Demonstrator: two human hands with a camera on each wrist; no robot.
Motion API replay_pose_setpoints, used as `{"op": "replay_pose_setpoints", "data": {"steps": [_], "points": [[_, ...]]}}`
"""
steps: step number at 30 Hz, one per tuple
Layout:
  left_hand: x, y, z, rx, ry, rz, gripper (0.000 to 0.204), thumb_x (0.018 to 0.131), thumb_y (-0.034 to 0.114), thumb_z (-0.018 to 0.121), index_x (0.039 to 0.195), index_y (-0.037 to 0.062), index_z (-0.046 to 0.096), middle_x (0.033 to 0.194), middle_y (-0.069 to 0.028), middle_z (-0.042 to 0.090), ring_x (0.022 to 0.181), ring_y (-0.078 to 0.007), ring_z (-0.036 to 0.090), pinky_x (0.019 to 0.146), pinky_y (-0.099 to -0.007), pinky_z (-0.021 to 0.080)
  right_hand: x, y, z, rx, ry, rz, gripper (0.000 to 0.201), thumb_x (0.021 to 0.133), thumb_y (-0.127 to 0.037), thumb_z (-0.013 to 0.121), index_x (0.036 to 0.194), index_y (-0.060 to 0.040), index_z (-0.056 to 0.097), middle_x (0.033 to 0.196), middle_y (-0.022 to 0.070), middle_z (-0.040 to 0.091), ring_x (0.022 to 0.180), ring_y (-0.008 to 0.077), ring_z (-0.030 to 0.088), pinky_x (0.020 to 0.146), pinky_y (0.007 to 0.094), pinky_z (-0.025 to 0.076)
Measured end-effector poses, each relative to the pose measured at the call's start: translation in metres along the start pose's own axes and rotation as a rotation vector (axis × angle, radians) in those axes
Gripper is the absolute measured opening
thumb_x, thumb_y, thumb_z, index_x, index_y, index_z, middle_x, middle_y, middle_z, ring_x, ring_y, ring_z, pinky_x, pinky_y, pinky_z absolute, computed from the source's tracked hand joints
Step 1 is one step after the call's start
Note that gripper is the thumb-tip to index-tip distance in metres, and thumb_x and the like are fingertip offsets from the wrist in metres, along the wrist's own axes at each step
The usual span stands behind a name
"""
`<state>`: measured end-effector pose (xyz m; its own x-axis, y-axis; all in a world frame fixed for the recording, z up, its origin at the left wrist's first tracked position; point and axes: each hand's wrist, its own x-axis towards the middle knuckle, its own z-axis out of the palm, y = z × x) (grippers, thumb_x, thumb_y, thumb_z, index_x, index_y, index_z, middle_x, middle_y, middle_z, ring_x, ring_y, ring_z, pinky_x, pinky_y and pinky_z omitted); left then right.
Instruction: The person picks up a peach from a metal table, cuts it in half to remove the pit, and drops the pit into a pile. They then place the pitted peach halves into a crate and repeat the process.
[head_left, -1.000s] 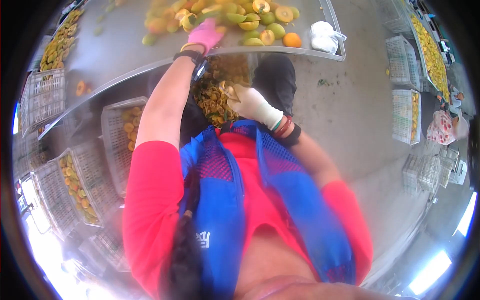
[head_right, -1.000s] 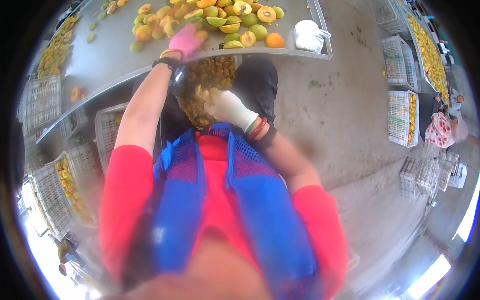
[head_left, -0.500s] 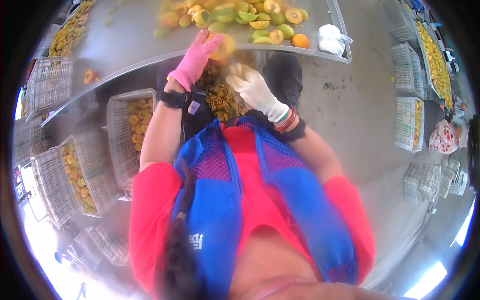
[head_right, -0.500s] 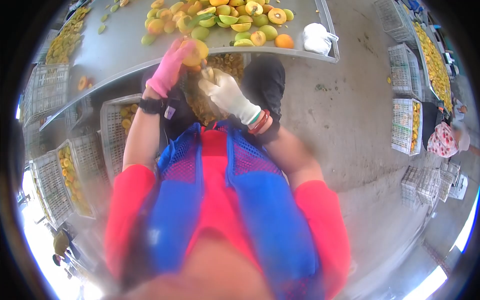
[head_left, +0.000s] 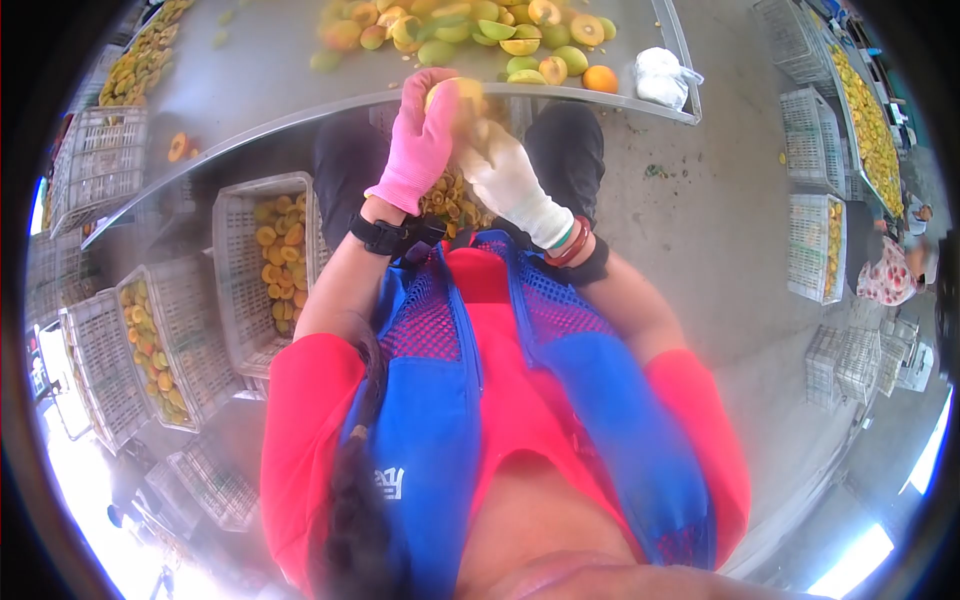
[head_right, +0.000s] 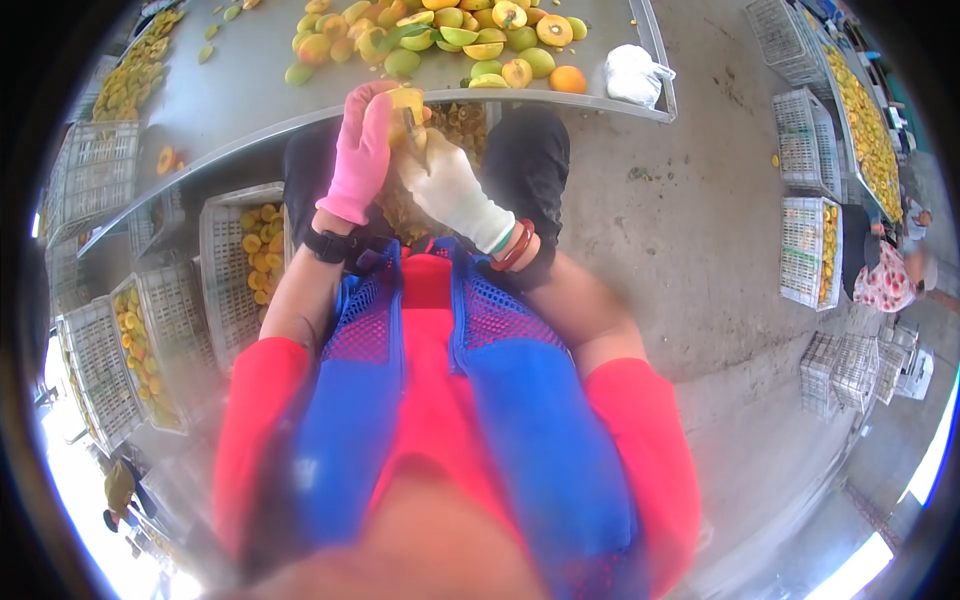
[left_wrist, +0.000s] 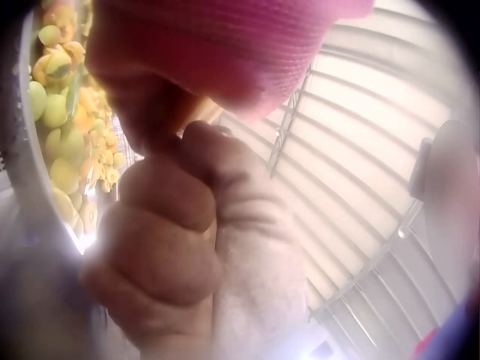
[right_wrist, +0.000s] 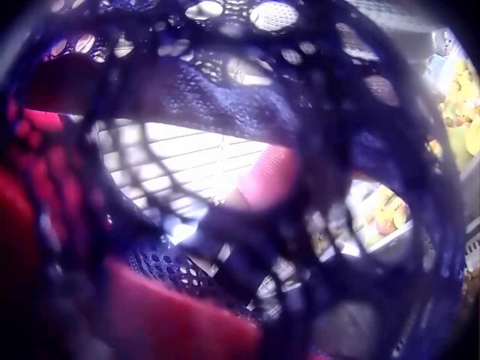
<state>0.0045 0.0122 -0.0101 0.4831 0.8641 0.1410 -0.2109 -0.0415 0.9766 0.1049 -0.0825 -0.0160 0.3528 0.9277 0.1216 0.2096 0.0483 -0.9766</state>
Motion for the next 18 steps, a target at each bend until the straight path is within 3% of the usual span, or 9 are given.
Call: {"op": "replay_pose_setpoints", "data": {"steps": [2, 4, 6, 7, 11, 13, 14, 16, 18], "points": [[-0.001, -0.003, 0.002, -0.015, 0.012, -0.002, 0.029, 0.104, 0.02, 0.049, 0.125, 0.0006, 0.051, 0.11, -0.0069, 0.062, 0.1, -0.0115, 0.059, 0.091, -0.0257, 0.047, 0.0, 0.003, -0.001, 0.01, 0.0, -0.07, 0.019, 0.089, -0.016, 0.063, 0.092, 0.0021, 0.057, 0.073, 0.0195, 0.063, 0.066, 0.0311, 0.065, 0.061, 0.0395, 0.048], [-0.001, -0.005, 0.002, -0.031, 0.025, -0.004, 0.029, 0.104, 0.019, 0.048, 0.126, 0.0007, 0.05, 0.11, -0.0073, 0.062, 0.101, -0.0121, 0.058, 0.091, -0.0259, 0.047, 0.003, -0.004, -0.005, 0.137, -0.131, 0.108, 0.018, 0.09, -0.014, 0.061, 0.095, 0.0024, 0.058, 0.076, 0.0184, 0.063, 0.068, 0.0292, 0.063, 0.063, 0.0398, 0.048], [-0.001, -0.005, 0.001, 0.04, -0.025, 0.072, 0.035, 0.107, 0.026, 0.042, 0.128, -0.0008, 0.044, 0.119, -0.0167, 0.062, 0.1, -0.0225, 0.065, 0.088, -0.0324, 0.053, 0.004, -0.008, -0.009, 0.154, -0.166, 0.117, 0.018, 0.091, -0.015, 0.06, 0.096, 0.0027, 0.059, 0.077, 0.0179, 0.064, 0.068, 0.0273, 0.062, 0.064, 0.0394, 0.048], [-0.002, -0.005, 0.002, 0.041, -0.026, 0.071, 0.035, 0.107, 0.026, 0.042, 0.128, -0.0008, 0.044, 0.119, -0.0167, 0.062, 0.1, -0.0225, 0.065, 0.088, -0.0324, 0.053, 0.004, -0.009, -0.01, 0.171, -0.201, 0.125, 0.019, 0.091, -0.015, 0.059, 0.098, 0.0029, 0.059, 0.078, 0.0175, 0.064, 0.069, 0.0253, 0.062, 0.065, 0.0391, 0.048], [-0.007, -0.004, 0.006, 0.072, 0.004, 0.112, 0.037, 0.106, 0.028, 0.043, 0.129, -0.0014, 0.045, 0.118, -0.0165, 0.062, 0.1, -0.023, 0.065, 0.089, -0.0326, 0.052, 0.002, -0.006, -0.003, 0.112, -0.1, -0.009, 0.019, 0.091, -0.015, 0.058, 0.098, 0.0032, 0.059, 0.079, 0.0161, 0.063, 0.07, 0.024, 0.06, 0.066, 0.0391, 0.048], [-0.007, -0.006, 0.006, 0.1, 0.012, 0.132, 0.038, 0.106, 0.029, 0.043, 0.129, -0.0014, 0.045, 0.118, -0.0162, 0.063, 0.1, -0.023, 0.065, 0.09, -0.0327, 0.052, 0.006, 0.001, -0.002, 0.138, -0.194, -0.09, 0.02, 0.097, -0.015, 0.055, 0.114, -0.0046, 0.058, 0.075, -0.0007, 0.052, 0.06, 0.0086, 0.049, 0.054, 0.0251, 0.04], [-0.008, -0.006, 0.005, 0.069, -0.01, 0.098, 0.039, 0.106, 0.03, 0.044, 0.129, -0.0014, 0.045, 0.117, -0.0157, 0.063, 0.1, -0.0226, 0.065, 0.089, -0.0325, 0.052, 0.004, 0.003, -0.007, 0.139, -0.196, -0.091, 0.02, 0.097, -0.015, 0.055, 0.114, -0.0046, 0.058, 0.075, -0.0007, 0.052, 0.06, 0.0086, 0.049, 0.054, 0.0251, 0.04], [-0.006, -0.007, 0.0, 0.038, -0.029, 0.066, 0.04, 0.106, 0.031, 0.044, 0.129, -0.0013, 0.045, 0.116, -0.0152, 0.064, 0.1, -0.0222, 0.065, 0.088, -0.0324, 0.053, 0.004, -0.028, -0.022, 0.487, -0.426, 0.579, 0.01, 0.096, -0.017, 0.054, 0.093, -0.0074, 0.056, 0.066, 0.0013, 0.054, 0.048, 0.0124, 0.05, 0.042, 0.0282, 0.037], [-0.002, -0.005, -0.006, 0.012, -0.123, 0.072, 0.041, 0.106, 0.034, 0.044, 0.127, -0.0013, 0.048, 0.113, -0.0143, 0.065, 0.099, -0.0212, 0.065, 0.086, -0.0323, 0.053, 0.002, -0.035, -0.024, 0.598, -0.457, 0.617, 0.01, 0.096, -0.017, 0.054, 0.091, -0.0099, 0.053, 0.064, -0.0017, 0.049, 0.044, 0.0091, 0.044, 0.039, 0.026, 0.032]]}}
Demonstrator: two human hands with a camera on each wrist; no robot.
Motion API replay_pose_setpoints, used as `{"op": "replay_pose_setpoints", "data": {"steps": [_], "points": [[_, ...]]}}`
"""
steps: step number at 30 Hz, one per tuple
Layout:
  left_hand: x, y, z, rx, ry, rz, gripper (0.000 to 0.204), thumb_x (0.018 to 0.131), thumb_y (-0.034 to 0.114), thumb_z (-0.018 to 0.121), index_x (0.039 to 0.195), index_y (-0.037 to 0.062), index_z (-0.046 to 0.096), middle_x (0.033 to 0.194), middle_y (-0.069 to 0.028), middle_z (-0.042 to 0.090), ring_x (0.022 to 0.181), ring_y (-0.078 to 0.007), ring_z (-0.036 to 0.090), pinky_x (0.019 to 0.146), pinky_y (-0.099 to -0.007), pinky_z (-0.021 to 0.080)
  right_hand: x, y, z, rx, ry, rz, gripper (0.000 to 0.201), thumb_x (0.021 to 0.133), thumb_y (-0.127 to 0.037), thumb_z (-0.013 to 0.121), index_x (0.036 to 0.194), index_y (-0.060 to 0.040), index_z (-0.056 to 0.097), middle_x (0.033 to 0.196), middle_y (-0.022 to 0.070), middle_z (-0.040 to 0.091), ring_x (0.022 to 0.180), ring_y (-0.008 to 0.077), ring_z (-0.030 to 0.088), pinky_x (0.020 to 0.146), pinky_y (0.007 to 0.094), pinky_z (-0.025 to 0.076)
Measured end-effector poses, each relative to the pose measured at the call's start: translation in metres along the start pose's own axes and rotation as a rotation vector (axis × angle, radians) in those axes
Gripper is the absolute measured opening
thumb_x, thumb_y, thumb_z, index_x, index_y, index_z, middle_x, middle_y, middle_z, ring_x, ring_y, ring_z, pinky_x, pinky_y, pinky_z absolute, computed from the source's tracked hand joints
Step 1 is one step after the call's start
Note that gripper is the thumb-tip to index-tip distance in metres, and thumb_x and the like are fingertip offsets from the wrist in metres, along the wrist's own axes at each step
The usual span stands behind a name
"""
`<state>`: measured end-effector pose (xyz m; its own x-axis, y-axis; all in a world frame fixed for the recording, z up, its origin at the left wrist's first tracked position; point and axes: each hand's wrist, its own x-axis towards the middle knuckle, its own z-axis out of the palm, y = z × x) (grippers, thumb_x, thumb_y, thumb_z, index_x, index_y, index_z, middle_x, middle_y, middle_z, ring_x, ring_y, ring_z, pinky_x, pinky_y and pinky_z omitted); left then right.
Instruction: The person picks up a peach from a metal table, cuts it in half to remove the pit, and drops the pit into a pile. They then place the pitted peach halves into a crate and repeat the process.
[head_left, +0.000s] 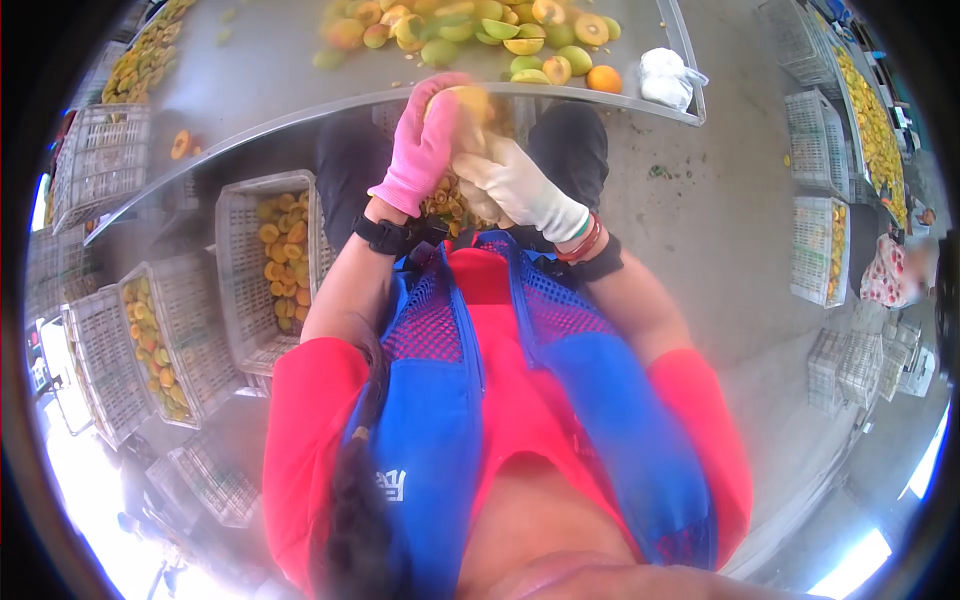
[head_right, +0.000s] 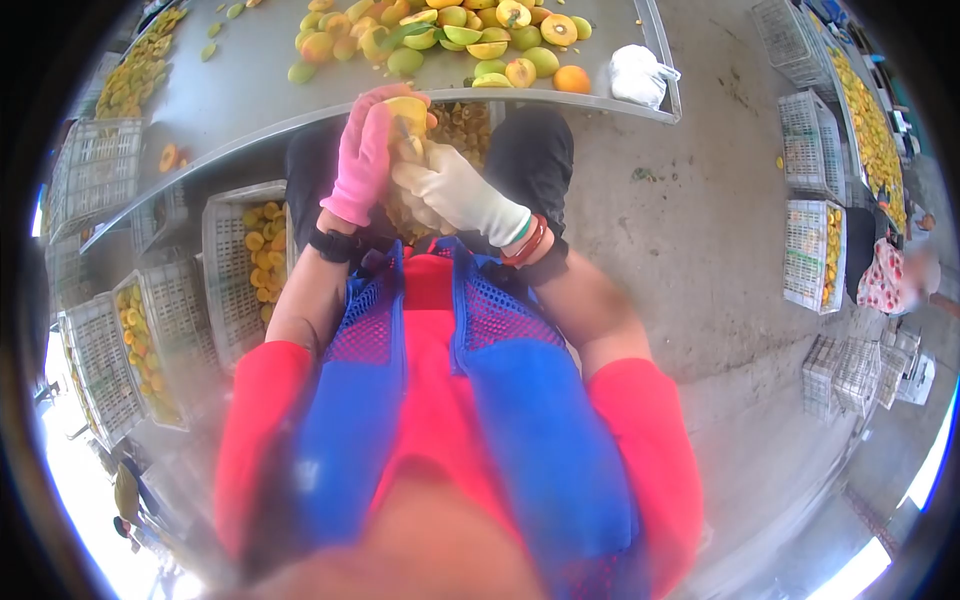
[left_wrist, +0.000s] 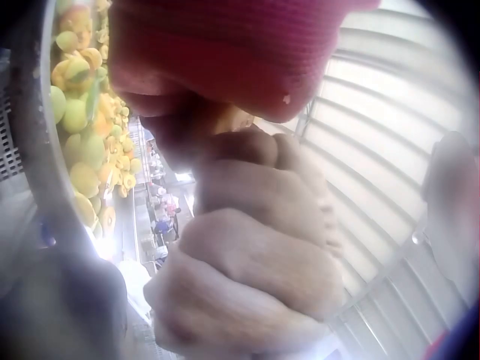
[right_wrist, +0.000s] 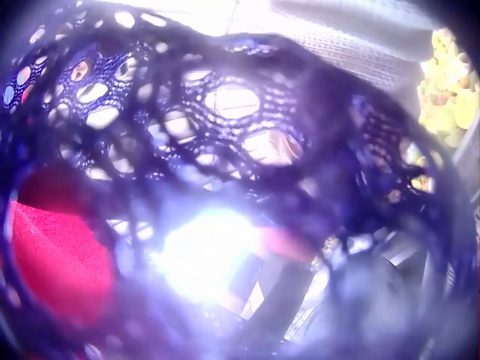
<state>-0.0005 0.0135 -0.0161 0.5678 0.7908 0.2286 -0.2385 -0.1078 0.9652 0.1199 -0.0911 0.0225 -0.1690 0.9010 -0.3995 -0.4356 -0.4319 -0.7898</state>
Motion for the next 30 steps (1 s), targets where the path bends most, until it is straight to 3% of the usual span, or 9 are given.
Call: {"op": "replay_pose_setpoints", "data": {"steps": [1, 7, 11, 13, 19, 22, 25, 27, 30], "points": [[-0.001, 0.003, 0.0, -0.001, 0.002, -0.001, 0.041, 0.106, 0.034, 0.044, 0.127, -0.0013, 0.048, 0.113, -0.0143, 0.065, 0.099, -0.0212, 0.065, 0.086, -0.0323, 0.053, -0.001, -0.001, 0.001, 0.104, -0.054, 0.028, 0.011, 0.097, -0.018, 0.054, 0.088, -0.0124, 0.051, 0.061, -0.0048, 0.044, 0.041, 0.0058, 0.037, 0.035, 0.0238, 0.026], [-0.004, 0.015, -0.006, -0.004, -0.081, -0.057, 0.041, 0.104, 0.035, 0.045, 0.122, -0.0014, 0.052, 0.111, -0.0138, 0.066, 0.094, -0.0196, 0.066, 0.084, -0.0312, 0.053, -0.004, -0.003, -0.009, 0.136, -0.238, 0.101, 0.014, 0.098, -0.02, 0.055, 0.086, -0.0137, 0.05, 0.059, -0.0059, 0.039, 0.04, 0.0061, 0.034, 0.036, 0.0253, 0.024], [-0.003, 0.011, -0.015, 0.104, -0.187, 0.028, 0.041, 0.104, 0.034, 0.046, 0.122, -0.0009, 0.054, 0.11, -0.0132, 0.066, 0.091, -0.019, 0.066, 0.083, -0.0303, 0.053, -0.005, -0.002, -0.011, 0.189, -0.274, 0.15, 0.015, 0.098, -0.02, 0.055, 0.086, -0.0145, 0.05, 0.059, -0.0064, 0.039, 0.04, 0.0061, 0.033, 0.035, 0.0249, 0.023], [-0.002, 0.017, -0.016, 0.153, -0.254, 0.04, 0.041, 0.103, 0.034, 0.046, 0.122, -0.0008, 0.054, 0.11, -0.0131, 0.066, 0.09, -0.0188, 0.066, 0.083, -0.0303, 0.053, -0.01, -0.005, -0.006, 0.279, -0.381, 0.176, 0.017, 0.099, -0.02, 0.054, 0.087, -0.0119, 0.046, 0.055, -0.007, 0.03, 0.036, 0.0047, 0.025, 0.033, 0.0225, 0.02], [-0.008, 0.026, -0.013, -0.069, -0.264, -0.142, 0.048, 0.104, 0.043, 0.042, 0.123, -0.0003, 0.054, 0.11, -0.013, 0.066, 0.093, -0.0198, 0.066, 0.082, -0.0323, 0.054, -0.007, -0.002, -0.001, 0.18, -0.307, 0.159, 0.015, 0.098, -0.022, 0.056, 0.091, -0.0104, 0.048, 0.055, -0.0066, 0.031, 0.037, 0.0043, 0.026, 0.033, 0.0222, 0.019], [-0.012, 0.029, -0.01, -0.175, -0.14, -0.165, 0.054, 0.103, 0.048, 0.042, 0.124, -0.0002, 0.053, 0.111, -0.0137, 0.066, 0.092, -0.021, 0.067, 0.082, -0.0331, 0.055, -0.005, -0.002, 0.003, 0.122, -0.252, 0.111, 0.015, 0.097, -0.022, 0.056, 0.091, -0.0101, 0.049, 0.056, -0.0054, 0.034, 0.038, 0.005, 0.029, 0.033, 0.0226, 0.021], [-0.016, 0.037, -0.014, -0.199, -0.069, -0.19, 0.059, 0.102, 0.051, 0.043, 0.125, -0.0019, 0.052, 0.112, -0.0157, 0.066, 0.092, -0.0235, 0.067, 0.083, -0.0345, 0.055, -0.002, -0.003, 0.005, 0.02, -0.318, 0.121, 0.014, 0.096, -0.022, 0.059, 0.088, -0.0126, 0.052, 0.059, -0.0054, 0.042, 0.041, 0.0055, 0.035, 0.036, 0.0238, 0.026], [-0.015, 0.044, -0.026, -0.358, 0.097, -0.316, 0.061, 0.102, 0.053, 0.042, 0.125, -0.0035, 0.051, 0.112, -0.0176, 0.066, 0.095, -0.027, 0.067, 0.083, -0.0371, 0.056, -0.001, 0.006, 0.01, -0.044, -0.306, 0.108, 0.014, 0.096, -0.021, 0.058, 0.088, -0.0115, 0.051, 0.06, -0.0044, 0.044, 0.041, 0.0059, 0.038, 0.036, 0.0239, 0.027], [-0.018, 0.048, -0.045, -0.268, 0.206, -0.288, 0.059, 0.103, 0.05, 0.041, 0.125, -0.004, 0.051, 0.112, -0.0188, 0.065, 0.098, -0.0295, 0.067, 0.084, -0.039, 0.056, 0.002, 0.007, 0.01, -0.162, -0.233, 0.09, 0.014, 0.095, -0.019, 0.058, 0.087, -0.0099, 0.051, 0.061, -0.0024, 0.047, 0.042, 0.0068, 0.041, 0.037, 0.0241, 0.031]]}}
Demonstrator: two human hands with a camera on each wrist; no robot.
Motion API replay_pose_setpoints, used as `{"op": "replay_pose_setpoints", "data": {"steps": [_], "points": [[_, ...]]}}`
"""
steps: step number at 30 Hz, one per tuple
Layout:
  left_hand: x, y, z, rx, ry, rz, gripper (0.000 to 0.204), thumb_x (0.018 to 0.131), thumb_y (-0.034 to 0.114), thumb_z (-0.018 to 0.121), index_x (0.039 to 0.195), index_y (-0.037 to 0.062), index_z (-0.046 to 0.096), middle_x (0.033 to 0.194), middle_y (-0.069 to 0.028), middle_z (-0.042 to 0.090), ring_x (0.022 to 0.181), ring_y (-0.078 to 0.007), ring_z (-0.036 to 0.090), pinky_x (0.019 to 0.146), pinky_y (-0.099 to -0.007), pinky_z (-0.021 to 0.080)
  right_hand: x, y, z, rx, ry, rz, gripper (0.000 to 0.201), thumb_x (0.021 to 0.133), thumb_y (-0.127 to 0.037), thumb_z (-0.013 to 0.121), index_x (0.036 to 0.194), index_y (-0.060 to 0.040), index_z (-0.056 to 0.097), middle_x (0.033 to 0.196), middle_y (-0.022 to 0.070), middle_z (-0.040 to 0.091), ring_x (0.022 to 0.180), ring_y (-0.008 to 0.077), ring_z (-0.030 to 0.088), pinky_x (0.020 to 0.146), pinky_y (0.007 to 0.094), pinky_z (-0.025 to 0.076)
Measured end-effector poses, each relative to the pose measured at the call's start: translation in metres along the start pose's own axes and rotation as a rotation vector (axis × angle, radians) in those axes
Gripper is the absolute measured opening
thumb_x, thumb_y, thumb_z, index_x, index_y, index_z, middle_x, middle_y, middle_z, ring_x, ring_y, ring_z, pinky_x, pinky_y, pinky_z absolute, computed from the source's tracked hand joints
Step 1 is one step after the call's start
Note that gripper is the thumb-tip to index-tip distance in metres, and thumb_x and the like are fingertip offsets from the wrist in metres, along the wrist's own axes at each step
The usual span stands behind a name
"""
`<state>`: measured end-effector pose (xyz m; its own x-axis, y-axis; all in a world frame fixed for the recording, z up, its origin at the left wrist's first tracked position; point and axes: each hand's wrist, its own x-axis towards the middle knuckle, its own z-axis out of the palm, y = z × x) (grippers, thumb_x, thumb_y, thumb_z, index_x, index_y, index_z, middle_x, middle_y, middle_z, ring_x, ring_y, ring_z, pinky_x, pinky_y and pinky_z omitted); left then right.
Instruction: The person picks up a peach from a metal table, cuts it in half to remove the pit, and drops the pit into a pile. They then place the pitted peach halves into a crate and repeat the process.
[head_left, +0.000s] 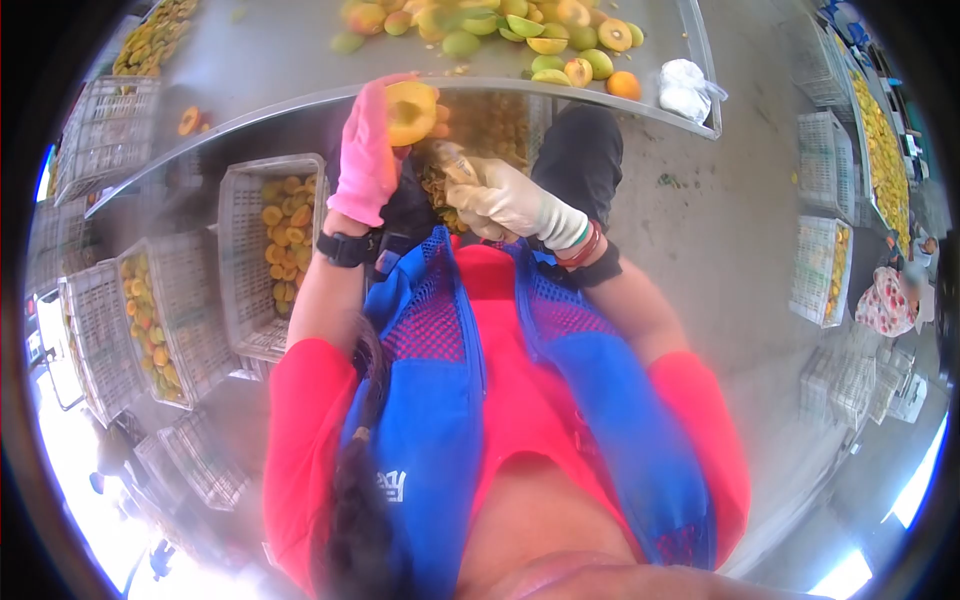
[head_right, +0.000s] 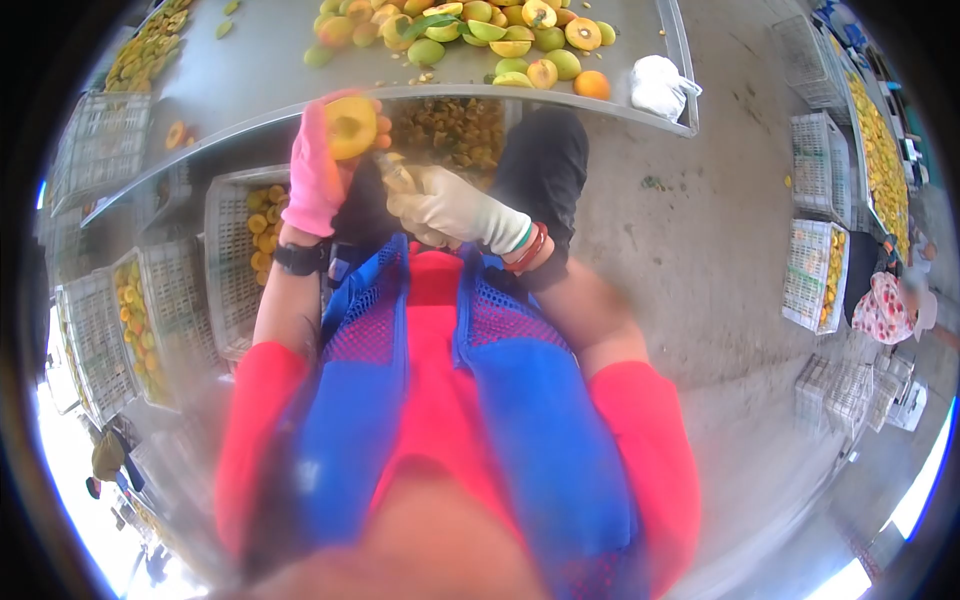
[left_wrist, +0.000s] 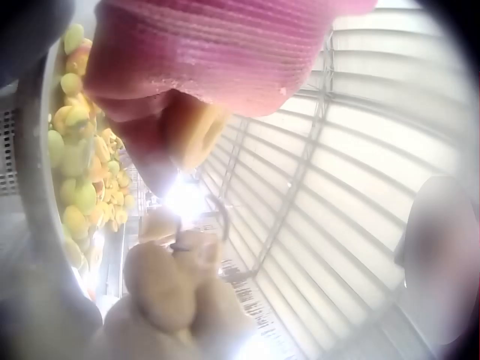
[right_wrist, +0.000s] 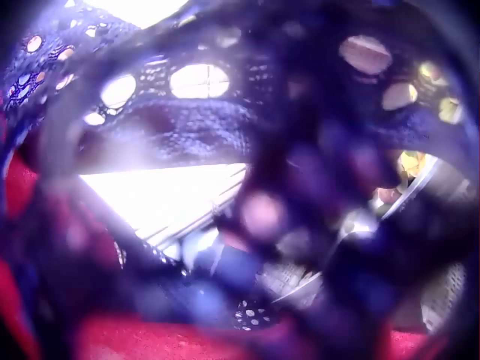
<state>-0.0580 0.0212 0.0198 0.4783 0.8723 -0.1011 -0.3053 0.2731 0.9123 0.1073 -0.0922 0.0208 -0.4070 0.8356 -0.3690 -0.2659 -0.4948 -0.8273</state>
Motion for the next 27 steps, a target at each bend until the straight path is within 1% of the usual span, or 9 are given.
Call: {"op": "replay_pose_setpoints", "data": {"steps": [3, 5, 6, 9, 10, 19, 23, 25, 27], "points": [[-0.011, 0.002, -0.013, 0.005, 0.023, 0.026, 0.055, 0.105, 0.046, 0.036, 0.125, -0.0037, 0.051, 0.114, -0.0188, 0.065, 0.099, -0.0284, 0.067, 0.085, -0.038, 0.055, 0.01, 0.01, 0.0, -0.055, 0.065, -0.018, 0.014, 0.093, -0.02, 0.059, 0.091, -0.0068, 0.055, 0.064, 0.0018, 0.054, 0.044, 0.0103, 0.048, 0.04, 0.0271, 0.038], [-0.013, -0.002, -0.018, 0.245, -0.057, 0.069, 0.057, 0.106, 0.046, 0.03, 0.126, -0.0029, 0.05, 0.114, -0.0172, 0.066, 0.1, -0.0257, 0.067, 0.087, -0.0358, 0.053, 0.019, 0.013, 0.006, -0.343, 0.298, -0.287, 0.02, 0.093, -0.021, 0.059, 0.099, -0.0026, 0.057, 0.067, 0.0046, 0.059, 0.048, 0.0126, 0.054, 0.044, 0.0304, 0.043], [-0.011, -0.006, -0.017, 0.318, -0.049, 0.1, 0.059, 0.107, 0.048, 0.026, 0.127, -0.0017, 0.052, 0.113, -0.0141, 0.067, 0.1, -0.0229, 0.066, 0.088, -0.0326, 0.051, 0.024, 0.016, 0.006, -0.5, 0.319, -0.362, 0.025, 0.093, -0.011, 0.058, 0.115, 0.0003, 0.058, 0.083, 0.0082, 0.062, 0.067, 0.0233, 0.062, 0.061, 0.0371, 0.049], [-0.013, -0.014, -0.011, 0.602, -0.101, 0.257, 0.06, 0.107, 0.048, 0.026, 0.126, -0.0006, 0.054, 0.111, -0.0114, 0.068, 0.099, -0.0216, 0.066, 0.09, -0.031, 0.049, 0.033, 0.019, 0.004, -0.909, 0.404, -0.612, 0.039, 0.09, -0.007, 0.059, 0.128, -0.0072, 0.056, 0.09, 0.0162, 0.063, 0.074, 0.035, 0.062, 0.064, 0.0414, 0.051], [-0.015, -0.014, -0.005, 0.534, -0.058, 0.239, 0.049, 0.108, 0.042, 0.034, 0.118, 0.0017, 0.061, 0.106, -0.0049, 0.065, 0.095, -0.012, 0.061, 0.085, -0.0241, 0.047, 0.037, 0.021, 0.007, -0.994, 0.462, -0.548, 0.04, 0.086, -0.007, 0.061, 0.125, -0.0119, 0.056, 0.091, 0.0221, 0.062, 0.076, 0.0409, 0.062, 0.063, 0.044, 0.051], [-0.015, -0.006, -0.023, 0.253, 0.111, 0.198, 0.045, 0.107, 0.039, 0.038, 0.117, 0.0018, 0.061, 0.104, -0.009, 0.066, 0.094, -0.0171, 0.066, 0.075, -0.0288, 0.054, 0.01, 0.029, -0.002, -1.263, 0.379, -0.297, 0.024, 0.085, -0.019, 0.064, 0.105, -0.0073, 0.055, 0.075, 0.0187, 0.065, 0.072, 0.0413, 0.064, 0.062, 0.0492, 0.051], [-0.036, 0.041, -0.093, 1.394, 0.549, 0.358, 0.04, 0.102, 0.038, 0.048, 0.119, 0.005, 0.061, 0.116, -0.0162, 0.066, 0.106, -0.0339, 0.064, 0.092, -0.0426, 0.051, 0.006, 0.052, -0.024, -1.379, 0.295, -0.202, 0.021, 0.088, -0.022, 0.062, 0.1, -0.0071, 0.055, 0.077, 0.0183, 0.066, 0.073, 0.0409, 0.065, 0.062, 0.0496, 0.051], [-0.047, 0.067, -0.114, 1.619, 0.709, -0.16, 0.045, 0.1, 0.042, 0.05, 0.128, 0.0073, 0.06, 0.125, -0.0175, 0.064, 0.116, -0.0339, 0.06, 0.102, -0.0427, 0.044, 0.003, 0.052, -0.026, -1.295, 0.429, -0.437, 0.022, 0.09, -0.026, 0.061, 0.1, -0.0078, 0.056, 0.076, 0.0183, 0.066, 0.073, 0.0408, 0.064, 0.062, 0.05, 0.051], [-0.051, 0.068, -0.132, 1.79, 0.708, -0.278, 0.046, 0.099, 0.043, 0.051, 0.127, 0.0075, 0.061, 0.127, -0.0176, 0.062, 0.119, -0.0336, 0.059, 0.102, -0.0418, 0.044, 0.004, 0.051, -0.029, -1.251, 0.465, -0.408, 0.02, 0.09, -0.025, 0.061, 0.097, -0.0073, 0.056, 0.072, 0.0177, 0.065, 0.069, 0.0397, 0.065, 0.06, 0.049, 0.05]]}}
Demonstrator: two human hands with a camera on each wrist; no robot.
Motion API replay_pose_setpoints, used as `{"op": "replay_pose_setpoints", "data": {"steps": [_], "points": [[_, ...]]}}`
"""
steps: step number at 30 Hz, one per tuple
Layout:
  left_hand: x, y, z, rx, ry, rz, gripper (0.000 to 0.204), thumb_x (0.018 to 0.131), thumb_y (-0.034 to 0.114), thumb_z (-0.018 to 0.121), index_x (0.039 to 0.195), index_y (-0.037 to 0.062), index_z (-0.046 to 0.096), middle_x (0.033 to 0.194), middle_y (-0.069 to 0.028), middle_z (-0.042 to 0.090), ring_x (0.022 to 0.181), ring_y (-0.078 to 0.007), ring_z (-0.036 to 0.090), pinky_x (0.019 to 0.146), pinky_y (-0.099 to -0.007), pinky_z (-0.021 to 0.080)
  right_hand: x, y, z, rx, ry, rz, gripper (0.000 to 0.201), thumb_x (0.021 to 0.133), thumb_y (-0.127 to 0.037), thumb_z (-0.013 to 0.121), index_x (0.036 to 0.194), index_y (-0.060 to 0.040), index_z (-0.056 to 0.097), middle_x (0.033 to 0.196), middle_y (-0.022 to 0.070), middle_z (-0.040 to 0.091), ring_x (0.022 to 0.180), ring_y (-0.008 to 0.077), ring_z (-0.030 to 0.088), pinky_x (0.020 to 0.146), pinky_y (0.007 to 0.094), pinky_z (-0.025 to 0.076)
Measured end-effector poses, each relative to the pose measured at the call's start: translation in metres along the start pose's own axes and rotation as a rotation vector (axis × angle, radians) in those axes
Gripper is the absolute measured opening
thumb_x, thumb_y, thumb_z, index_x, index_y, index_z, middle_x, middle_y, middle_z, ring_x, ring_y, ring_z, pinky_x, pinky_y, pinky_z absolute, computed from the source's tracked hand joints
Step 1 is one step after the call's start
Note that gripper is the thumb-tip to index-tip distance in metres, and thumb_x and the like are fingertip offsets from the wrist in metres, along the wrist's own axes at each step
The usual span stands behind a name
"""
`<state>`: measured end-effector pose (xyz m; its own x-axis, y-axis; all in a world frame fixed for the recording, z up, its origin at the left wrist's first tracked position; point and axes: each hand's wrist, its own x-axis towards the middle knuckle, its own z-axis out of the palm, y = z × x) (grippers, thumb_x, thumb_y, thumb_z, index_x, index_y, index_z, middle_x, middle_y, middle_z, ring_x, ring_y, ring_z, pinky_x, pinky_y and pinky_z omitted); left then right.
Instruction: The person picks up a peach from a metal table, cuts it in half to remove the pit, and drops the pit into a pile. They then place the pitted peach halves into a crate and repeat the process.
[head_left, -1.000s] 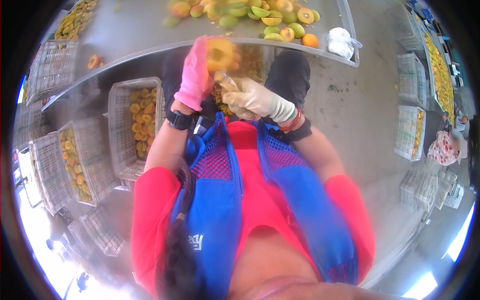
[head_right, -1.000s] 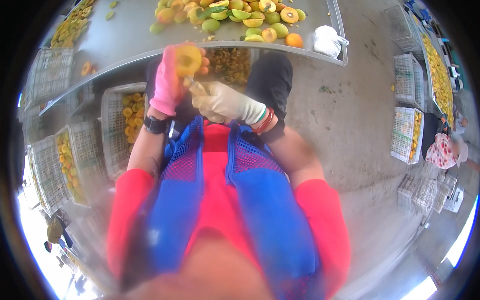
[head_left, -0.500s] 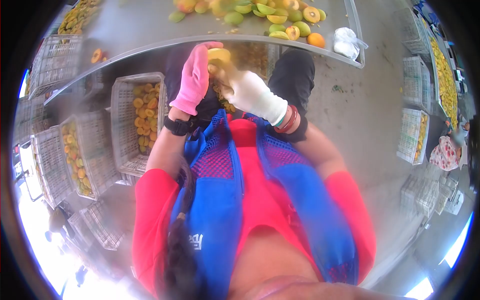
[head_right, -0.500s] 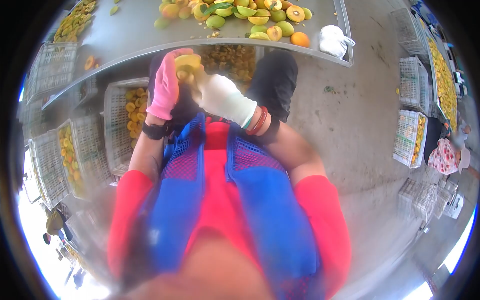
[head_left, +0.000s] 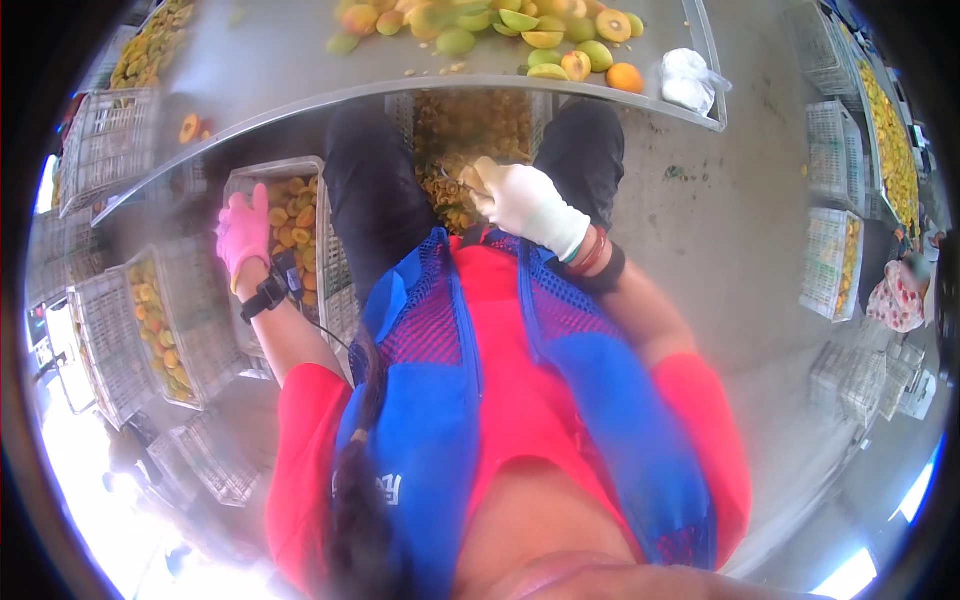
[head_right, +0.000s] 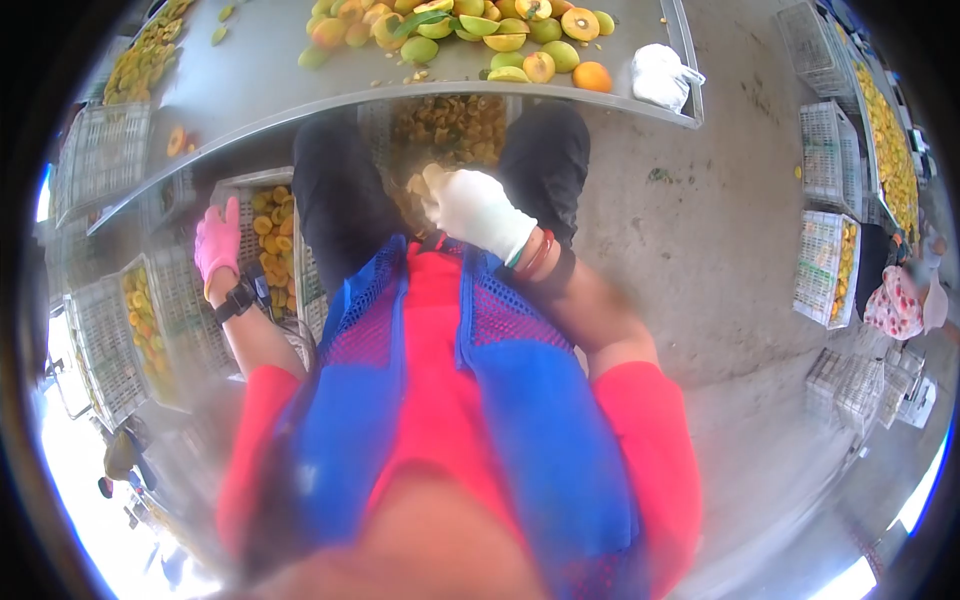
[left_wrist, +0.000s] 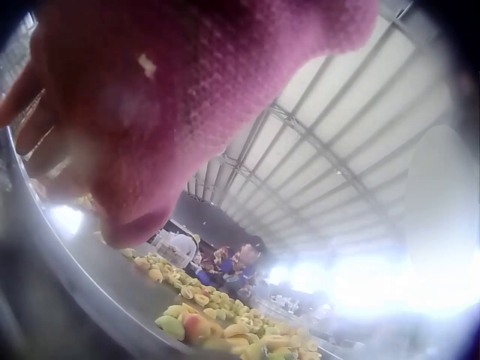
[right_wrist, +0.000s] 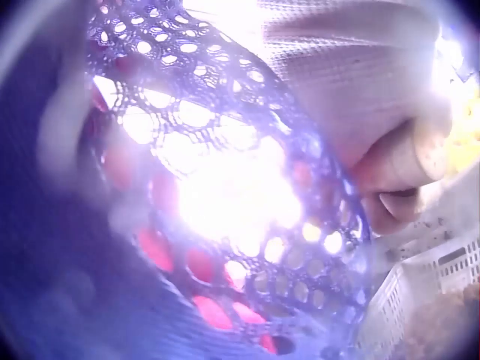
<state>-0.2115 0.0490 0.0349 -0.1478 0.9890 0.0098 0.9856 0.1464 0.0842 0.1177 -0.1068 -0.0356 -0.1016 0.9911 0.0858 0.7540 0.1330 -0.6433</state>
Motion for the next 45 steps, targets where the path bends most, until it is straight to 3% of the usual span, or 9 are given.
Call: {"op": "replay_pose_setpoints", "data": {"steps": [2, 4, 6, 8, 10, 19, 29, 36, 45], "points": [[0.009, 0.0, 0.011, 0.19, -0.024, -0.026, 0.048, 0.098, 0.045, 0.051, 0.126, 0.0077, 0.062, 0.129, -0.0176, 0.061, 0.122, -0.0333, 0.057, 0.103, -0.0408, 0.043, 0.005, 0.003, -0.001, 0.024, 0.016, 0.046, 0.019, 0.09, -0.025, 0.06, 0.094, -0.0069, 0.056, 0.069, 0.0171, 0.065, 0.065, 0.0385, 0.065, 0.057, 0.048, 0.05], [0.02, 0.033, 0.024, -0.256, 0.079, 0.309, 0.045, 0.098, 0.044, 0.053, 0.126, 0.0101, 0.062, 0.132, -0.0159, 0.059, 0.122, -0.0331, 0.055, 0.102, -0.0396, 0.044, 0.009, 0.003, -0.001, 0.062, 0.031, 0.089, 0.021, 0.091, -0.027, 0.06, 0.095, -0.0062, 0.055, 0.071, 0.0206, 0.064, 0.067, 0.0422, 0.063, 0.059, 0.0511, 0.049], [0.032, 0.079, 0.042, -0.398, -0.171, 0.472, 0.04, 0.095, 0.037, 0.057, 0.129, 0.0142, 0.061, 0.129, -0.0128, 0.061, 0.12, -0.0316, 0.056, 0.103, -0.0402, 0.044, 0.012, 0.003, 0.001, 0.059, 0.062, 0.106, 0.021, 0.091, -0.026, 0.06, 0.095, -0.0062, 0.055, 0.07, 0.0209, 0.064, 0.066, 0.042, 0.063, 0.059, 0.0508, 0.049], [0.056, 0.124, 0.072, 0.092, 0.078, 1.081, 0.042, 0.094, 0.037, 0.057, 0.128, 0.0127, 0.061, 0.132, -0.0134, 0.059, 0.122, -0.0324, 0.055, 0.103, -0.041, 0.043, 0.013, 0.004, 0.003, 0.055, 0.092, 0.122, 0.021, 0.091, -0.026, 0.059, 0.095, -0.0062, 0.055, 0.069, 0.0211, 0.063, 0.065, 0.0417, 0.063, 0.058, 0.0506, 0.049], [0.068, 0.187, 0.104, -0.338, -0.139, 0.855, 0.048, 0.092, 0.041, 0.059, 0.129, 0.0114, 0.059, 0.137, -0.0136, 0.056, 0.124, -0.034, 0.054, 0.103, -0.0419, 0.044, 0.012, 0.004, 0.001, 0.069, 0.176, 0.086, 0.02, 0.092, -0.025, 0.059, 0.094, -0.0064, 0.055, 0.066, 0.021, 0.062, 0.063, 0.0422, 0.061, 0.056, 0.051, 0.047], [0.082, 0.288, 0.15, 0.038, -0.304, 0.692, 0.062, 0.084, 0.039, 0.068, 0.135, 0.0106, 0.046, 0.14, -0.019, 0.05, 0.124, -0.0368, 0.054, 0.098, -0.0486, 0.047, -0.004, 0.011, -0.007, 0.112, 0.134, 0.183, 0.015, 0.089, -0.021, 0.056, 0.097, -0.0087, 0.057, 0.078, 0.0135, 0.052, 0.061, 0.0341, 0.058, 0.051, 0.0459, 0.044], [0.099, 0.268, 0.161, -0.3, -0.426, 0.653, 0.078, 0.074, 0.05, 0.076, 0.137, 0.0108, 0.051, 0.138, -0.0212, 0.049, 0.12, -0.0349, 0.057, 0.103, -0.0401, 0.045, -0.002, 0.011, -0.003, 0.17, 0.19, 0.182, 0.02, 0.09, -0.025, 0.061, 0.096, -0.0081, 0.054, 0.07, 0.0186, 0.061, 0.065, 0.0406, 0.061, 0.057, 0.0496, 0.046], [0.035, 0.227, 0.077, -0.787, -0.431, 0.788, 0.072, 0.082, 0.04, 0.075, 0.14, 0.0075, 0.049, 0.13, -0.0136, 0.058, 0.106, -0.0211, 0.059, 0.093, -0.0316, 0.048, -0.001, 0.008, -0.016, 0.268, 0.292, 0.195, 0.023, 0.088, -0.023, 0.066, 0.094, -0.0056, 0.052, 0.068, 0.019, 0.06, 0.064, 0.0424, 0.06, 0.056, 0.0484, 0.046], [-0.029, 0.169, 0.04, -1.796, -1.132, 0.635, 0.068, 0.094, 0.044, 0.052, 0.144, 0.0002, 0.041, 0.13, -0.0154, 0.059, 0.087, -0.0117, 0.058, 0.061, -0.0202, 0.042, 0.014, -0.002, -0.023, 0.234, 0.396, -0.005, 0.02, 0.086, -0.016, 0.066, 0.089, -0.0033, 0.052, 0.066, 0.0205, 0.058, 0.061, 0.0431, 0.059, 0.053, 0.0465, 0.045]]}}
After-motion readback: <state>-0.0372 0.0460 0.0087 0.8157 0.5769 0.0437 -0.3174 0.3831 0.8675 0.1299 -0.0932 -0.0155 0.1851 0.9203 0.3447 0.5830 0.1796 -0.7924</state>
